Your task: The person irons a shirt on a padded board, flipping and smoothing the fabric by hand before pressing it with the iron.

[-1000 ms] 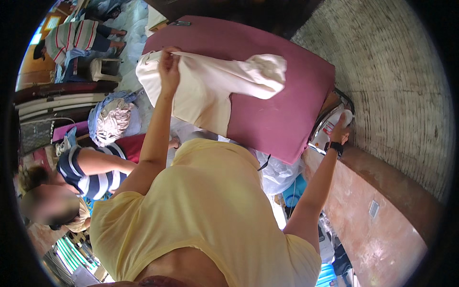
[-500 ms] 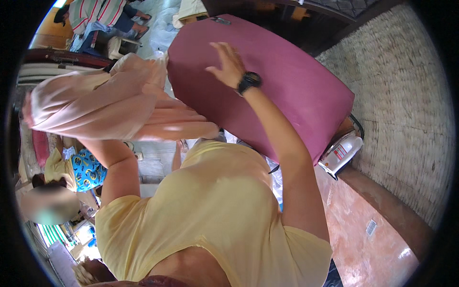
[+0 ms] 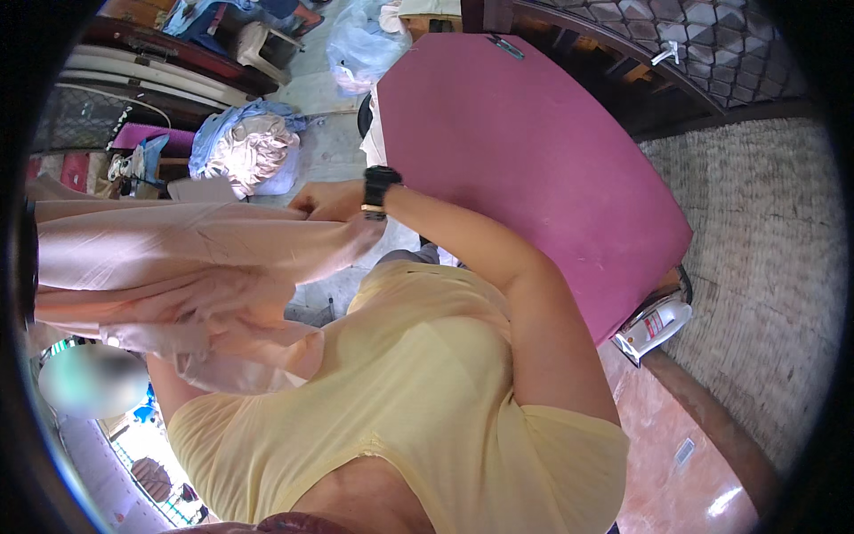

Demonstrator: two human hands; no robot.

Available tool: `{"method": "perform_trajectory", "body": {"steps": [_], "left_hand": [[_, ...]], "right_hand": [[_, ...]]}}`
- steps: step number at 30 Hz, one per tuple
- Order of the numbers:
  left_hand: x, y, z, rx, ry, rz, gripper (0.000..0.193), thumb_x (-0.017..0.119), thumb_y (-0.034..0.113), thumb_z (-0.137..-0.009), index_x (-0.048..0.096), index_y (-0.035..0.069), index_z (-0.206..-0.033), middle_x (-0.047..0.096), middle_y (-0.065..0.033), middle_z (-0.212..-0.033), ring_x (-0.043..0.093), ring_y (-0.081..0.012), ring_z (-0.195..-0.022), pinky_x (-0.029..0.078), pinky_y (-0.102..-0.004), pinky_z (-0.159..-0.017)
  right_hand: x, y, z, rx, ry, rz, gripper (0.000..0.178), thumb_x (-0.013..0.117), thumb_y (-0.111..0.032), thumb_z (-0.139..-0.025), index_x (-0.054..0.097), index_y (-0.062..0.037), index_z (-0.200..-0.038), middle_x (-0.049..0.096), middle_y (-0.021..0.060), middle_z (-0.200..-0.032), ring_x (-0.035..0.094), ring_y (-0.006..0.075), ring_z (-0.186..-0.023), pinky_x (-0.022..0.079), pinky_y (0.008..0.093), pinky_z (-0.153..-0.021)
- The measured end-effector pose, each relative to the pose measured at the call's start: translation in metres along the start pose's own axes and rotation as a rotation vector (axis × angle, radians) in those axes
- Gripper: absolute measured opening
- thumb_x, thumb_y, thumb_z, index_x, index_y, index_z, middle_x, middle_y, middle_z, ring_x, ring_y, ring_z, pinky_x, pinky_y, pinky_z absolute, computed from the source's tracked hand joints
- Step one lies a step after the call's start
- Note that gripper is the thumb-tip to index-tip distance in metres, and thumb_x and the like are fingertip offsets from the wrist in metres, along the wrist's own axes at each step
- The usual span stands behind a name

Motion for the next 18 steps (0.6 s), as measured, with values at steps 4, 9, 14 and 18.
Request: {"method": "perform_trajectory", "body": {"steps": [4,9,14,18], "left_hand": [[-0.028,-0.03,-0.014,-0.001,-0.019,0.069,0.035,0.051,0.018,-0.083,0.052,0.002,-0.114,0.056,-0.0149,-0.114,0.052,-0.0275,-0.114,0.038,-0.0434,-0.105],[0.001,-0.071,-0.058,-0.014,-0.112,0.204,0.034,0.05,0.017,-0.084,0.051,0.001,-0.114,0.056,-0.016,-0.114,0.052,-0.0279,-0.114,0.039,-0.0441,-0.104],[0.041,-0.058,-0.138,0.031,-0.274,0.455,0.033,0.048,0.016,-0.085,0.051,0.0,-0.114,0.056,-0.0171,-0.113,0.053,-0.0283,-0.114,0.04,-0.0447,-0.103],[0.076,-0.031,-0.224,0.032,-0.478,0.739,0.032,0.047,0.015,-0.085,0.051,0.0,-0.113,0.056,-0.018,-0.113,0.053,-0.0286,-0.114,0.04,-0.0452,-0.103]], "right_hand": [[-0.079,-0.018,0.068,0.068,0.429,0.031,0.028,0.067,-0.011,-0.084,0.064,0.0018,-0.108,0.063,-0.0026,-0.092,0.054,0.0048,-0.082,0.047,0.0223,-0.072],[-0.112,-0.057,0.147,0.101,0.629,0.231,0.013,0.066,-0.009,-0.081,0.054,-0.0044,-0.078,0.049,-0.0051,-0.074,0.045,0.0043,-0.07,0.038,0.0242,-0.061],[-0.125,-0.088,0.205,0.024,0.879,0.385,0.016,0.066,-0.009,-0.081,0.05,-0.008,-0.082,0.045,-0.0041,-0.079,0.045,0.006,-0.078,0.038,0.0225,-0.07],[-0.15,-0.057,0.241,0.007,1.316,-0.116,0.037,0.058,-0.036,-0.096,0.051,-0.0124,-0.123,0.059,0.0055,-0.115,0.06,0.0176,-0.108,0.048,0.0292,-0.091]]}}
Point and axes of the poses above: each hand's wrist, its own z-axis away from the middle knuckle, its own x-axis out of the palm, y = z × x, the point moved 9 cm from there along -z, towards the middle knuckle
